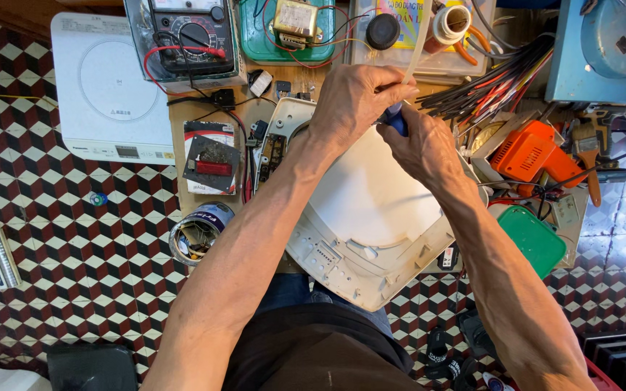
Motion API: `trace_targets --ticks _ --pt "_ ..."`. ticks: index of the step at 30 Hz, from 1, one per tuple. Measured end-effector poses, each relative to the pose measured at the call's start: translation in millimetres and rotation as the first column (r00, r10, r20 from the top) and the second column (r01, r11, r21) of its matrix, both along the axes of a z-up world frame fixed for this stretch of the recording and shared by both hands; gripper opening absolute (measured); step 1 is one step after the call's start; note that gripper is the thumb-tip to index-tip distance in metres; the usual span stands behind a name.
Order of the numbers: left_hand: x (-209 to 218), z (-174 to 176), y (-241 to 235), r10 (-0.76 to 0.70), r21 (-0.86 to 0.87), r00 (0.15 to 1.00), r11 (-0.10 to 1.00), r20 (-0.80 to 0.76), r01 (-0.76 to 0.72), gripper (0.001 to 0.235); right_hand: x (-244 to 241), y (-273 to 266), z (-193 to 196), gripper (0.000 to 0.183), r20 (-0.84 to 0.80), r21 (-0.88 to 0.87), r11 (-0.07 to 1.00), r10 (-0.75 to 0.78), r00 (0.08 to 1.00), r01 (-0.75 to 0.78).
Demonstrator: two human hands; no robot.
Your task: The person uses a hot glue gun to apply glue to the edges of a white plastic appliance casing. They insert a glue stick, apply glue to several points along the rim, and reposition the casing to access different areas.
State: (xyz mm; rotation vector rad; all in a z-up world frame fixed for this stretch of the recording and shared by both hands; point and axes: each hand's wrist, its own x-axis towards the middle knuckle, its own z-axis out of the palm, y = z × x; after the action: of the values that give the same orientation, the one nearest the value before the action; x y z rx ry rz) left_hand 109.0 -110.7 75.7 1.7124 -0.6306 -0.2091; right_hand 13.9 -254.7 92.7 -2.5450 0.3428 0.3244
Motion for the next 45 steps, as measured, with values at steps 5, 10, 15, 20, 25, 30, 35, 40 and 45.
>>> trace_targets --ticks 5,10,15,20,25,30,35,40,45 --pt "-1 -7 2 -0.008 -0.019 0.999 1.000 0.031 0.009 0.022 -1 -1 2 0.037 0.025 0.027 1.000 0.005 1.000 -0.006" --pt "-3 -10 2 -0.009 -0.039 0.999 0.999 0.051 0.011 0.019 -1 -3 -1 0.040 0.066 -0.035 0.998 0.061 0.996 -0.059" --pt "-3 -6 4 -0.046 -0.021 0.999 0.999 0.018 0.046 0.017 -4 -4 -4 0.041 0.067 -0.015 0.999 0.041 0.997 -0.040" --pt "6 3 4 -0.077 0.065 0.997 0.995 0.018 0.076 0.021 -1 1 3 0.039 0.093 -0.004 0.999 0.038 0.995 -0.037" --pt "8 3 -3 -0.045 0.066 0.999 0.997 -0.001 0.045 0.027 6 1 16 0.041 -0.031 0.022 0.998 -0.053 0.998 0.053" --pt "0 -10 9 0.013 -0.002 1.000 1.000 0.003 -0.013 0.039 8 -3 15 0.040 -0.049 0.003 1.000 -0.031 0.998 0.031" --pt "-46 -37 64 0.288 0.147 0.946 0.953 -0.148 -0.267 0.036 7 -7 8 0.039 -0.037 0.005 1.000 0.004 0.999 -0.004" --pt "-105 -65 112 0.329 0.412 0.939 0.873 -0.104 -0.260 0.034 7 -4 6 0.040 -0.075 0.018 1.000 -0.006 0.997 0.007" --pt "-137 -79 126 0.315 0.452 0.927 0.870 -0.202 -0.197 0.033 8 1 9 0.041 -0.100 -0.039 0.999 0.000 0.995 -0.004"
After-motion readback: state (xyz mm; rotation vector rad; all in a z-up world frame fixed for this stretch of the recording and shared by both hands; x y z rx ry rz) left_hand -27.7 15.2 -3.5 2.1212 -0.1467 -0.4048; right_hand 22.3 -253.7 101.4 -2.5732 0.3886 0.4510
